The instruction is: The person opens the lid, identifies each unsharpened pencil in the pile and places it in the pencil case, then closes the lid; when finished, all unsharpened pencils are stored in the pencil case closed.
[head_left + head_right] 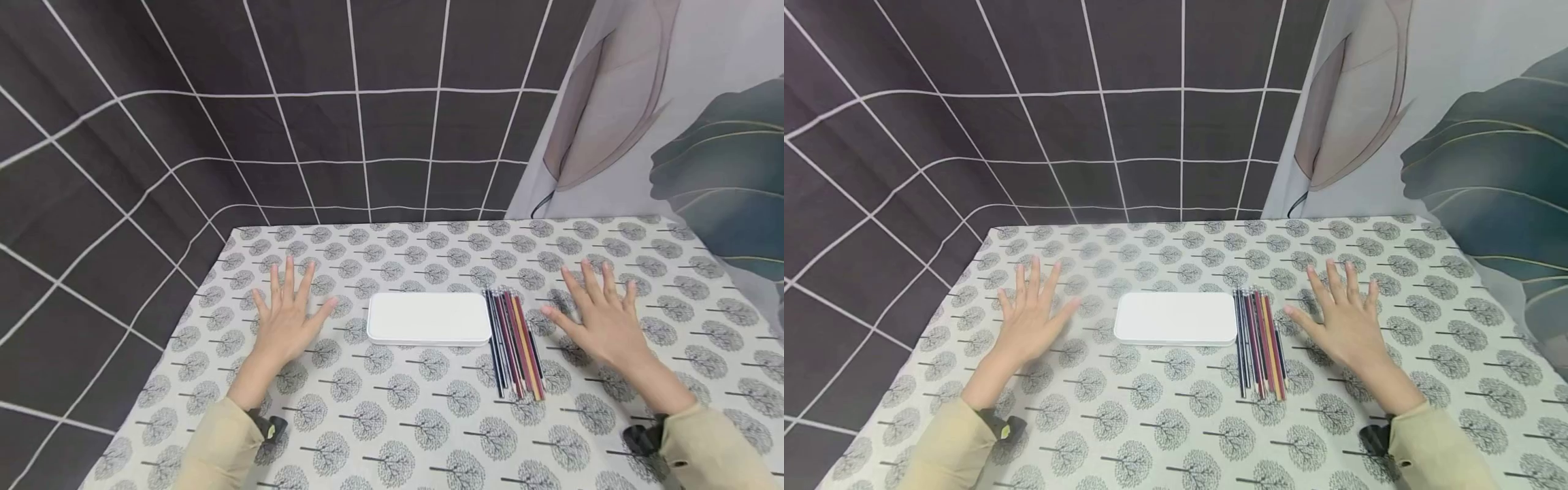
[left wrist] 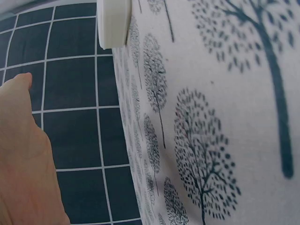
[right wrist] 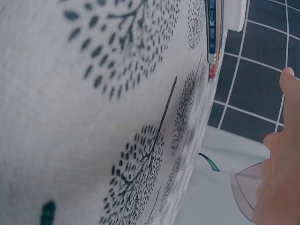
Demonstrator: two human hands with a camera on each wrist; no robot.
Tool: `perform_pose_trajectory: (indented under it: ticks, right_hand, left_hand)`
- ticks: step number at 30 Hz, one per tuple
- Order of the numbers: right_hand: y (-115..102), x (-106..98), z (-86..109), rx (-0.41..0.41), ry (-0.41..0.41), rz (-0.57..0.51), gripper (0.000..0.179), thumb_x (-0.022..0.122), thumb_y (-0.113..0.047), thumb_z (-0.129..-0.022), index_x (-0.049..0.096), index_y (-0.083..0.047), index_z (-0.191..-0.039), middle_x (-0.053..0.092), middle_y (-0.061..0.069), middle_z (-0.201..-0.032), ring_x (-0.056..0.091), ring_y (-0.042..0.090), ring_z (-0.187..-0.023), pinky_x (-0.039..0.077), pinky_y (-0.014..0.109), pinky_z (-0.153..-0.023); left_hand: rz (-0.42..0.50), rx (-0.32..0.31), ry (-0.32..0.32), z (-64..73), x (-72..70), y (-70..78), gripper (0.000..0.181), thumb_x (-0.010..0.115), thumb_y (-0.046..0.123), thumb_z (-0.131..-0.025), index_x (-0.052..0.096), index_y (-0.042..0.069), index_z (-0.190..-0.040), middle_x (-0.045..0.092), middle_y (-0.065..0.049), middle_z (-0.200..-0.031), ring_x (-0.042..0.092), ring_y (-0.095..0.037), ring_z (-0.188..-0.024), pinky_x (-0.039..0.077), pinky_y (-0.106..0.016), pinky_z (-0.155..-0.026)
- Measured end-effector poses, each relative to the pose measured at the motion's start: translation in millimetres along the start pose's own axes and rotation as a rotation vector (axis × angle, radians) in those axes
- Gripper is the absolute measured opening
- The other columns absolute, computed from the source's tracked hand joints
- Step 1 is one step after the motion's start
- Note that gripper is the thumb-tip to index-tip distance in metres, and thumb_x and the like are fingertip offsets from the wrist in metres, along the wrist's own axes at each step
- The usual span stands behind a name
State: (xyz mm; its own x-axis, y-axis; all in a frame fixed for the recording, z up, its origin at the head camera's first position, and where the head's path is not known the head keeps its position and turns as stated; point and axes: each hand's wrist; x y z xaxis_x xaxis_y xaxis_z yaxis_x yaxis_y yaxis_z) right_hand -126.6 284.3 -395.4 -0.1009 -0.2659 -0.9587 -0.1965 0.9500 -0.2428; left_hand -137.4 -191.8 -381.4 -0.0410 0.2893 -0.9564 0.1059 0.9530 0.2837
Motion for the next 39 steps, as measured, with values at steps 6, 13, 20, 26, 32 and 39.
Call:
perform_pose_trajectory:
  ticks: [6, 13, 20, 26, 32, 39]
  right_hand:
    - [-4.1, -1.1, -0.3, -0.029, -0.003, 0.0, 0.075, 0.038, -0.051, -0.095, 0.006, -0.013, -0.15, -0.013, 0.009, -0.154, -0.024, 0.03, -0.137, -0.031, 0.046, -0.101]
    - [-16.9, 3.5, -11.3, -0.146, -0.068, -0.079, 0.072, 0.044, -0.046, -0.096, 0.01, -0.014, -0.151, -0.002, 0.014, -0.155, -0.015, 0.035, -0.14, -0.027, 0.046, -0.104]
    - [-47.8, 12.5, -28.2, -0.317, -0.191, -0.154, 0.072, 0.054, -0.047, -0.09, 0.029, -0.008, -0.146, 0.022, 0.023, -0.15, 0.015, 0.044, -0.138, -0.007, 0.054, -0.113]
    - [-90.7, 24.9, -47.6, -0.493, -0.257, -0.134, 0.073, 0.063, -0.046, -0.083, 0.04, -0.009, -0.141, 0.034, 0.019, -0.146, 0.035, 0.04, -0.131, 0.018, 0.059, -0.11]
    - [-123.1, 39.9, -57.5, -0.64, -0.251, -0.032, 0.074, 0.066, -0.051, -0.079, 0.046, -0.011, -0.138, 0.04, 0.019, -0.142, 0.041, 0.037, -0.129, 0.031, 0.053, -0.108]
    - [-131.5, 46.5, -56.8, -0.641, -0.205, 0.065, 0.079, 0.063, -0.057, -0.079, 0.042, -0.013, -0.14, 0.04, 0.02, -0.142, 0.041, 0.041, -0.126, 0.034, 0.056, -0.104]
  left_hand:
    - [-0.007, 0.01, -0.015, 1.9, -0.4, 2.4, 0.078, 0.021, 0.068, -0.09, -0.005, 0.025, -0.15, -0.029, -0.002, -0.15, -0.03, -0.027, -0.135, -0.02, -0.065, -0.102]
    - [0.094, 0.129, -0.127, 1.3, 0.7, 12.5, 0.087, 0.041, 0.063, -0.089, -0.004, 0.022, -0.151, -0.009, -0.005, -0.156, -0.003, -0.035, -0.142, -0.008, -0.061, -0.11]
    - [0.268, 0.263, -0.346, -10.6, 16.9, 34.4, 0.116, 0.075, 0.054, -0.069, -0.006, 0.033, -0.149, 0.007, -0.007, -0.157, 0.014, -0.03, -0.142, 0.008, -0.054, -0.114]
    - [0.348, 0.329, -0.432, -27.3, 27.8, 47.8, 0.122, 0.087, 0.036, -0.058, 0.009, 0.024, -0.151, 0.02, -0.009, -0.154, 0.027, -0.031, -0.138, 0.025, -0.052, -0.111]
    - [0.257, 0.341, -0.452, -32.2, 33.6, 53.1, 0.108, 0.083, 0.04, -0.063, 0.022, 0.02, -0.149, 0.029, -0.009, -0.145, 0.044, -0.03, -0.122, 0.042, -0.049, -0.099]
    - [0.201, 0.351, -0.386, -36.8, 39.5, 59.4, 0.098, 0.08, 0.04, -0.065, 0.029, 0.023, -0.146, 0.04, -0.005, -0.13, 0.049, -0.022, -0.111, 0.047, -0.045, -0.091]
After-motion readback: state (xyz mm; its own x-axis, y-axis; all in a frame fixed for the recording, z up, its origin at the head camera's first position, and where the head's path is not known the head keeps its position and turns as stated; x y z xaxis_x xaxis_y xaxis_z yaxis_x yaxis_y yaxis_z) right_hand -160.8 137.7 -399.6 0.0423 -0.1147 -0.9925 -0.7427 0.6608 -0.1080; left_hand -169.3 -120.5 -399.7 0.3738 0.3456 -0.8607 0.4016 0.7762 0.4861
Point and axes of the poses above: each hand's wrist, its own z-axis away from the middle knuckle, its own x-axis out of the palm, y = z × x
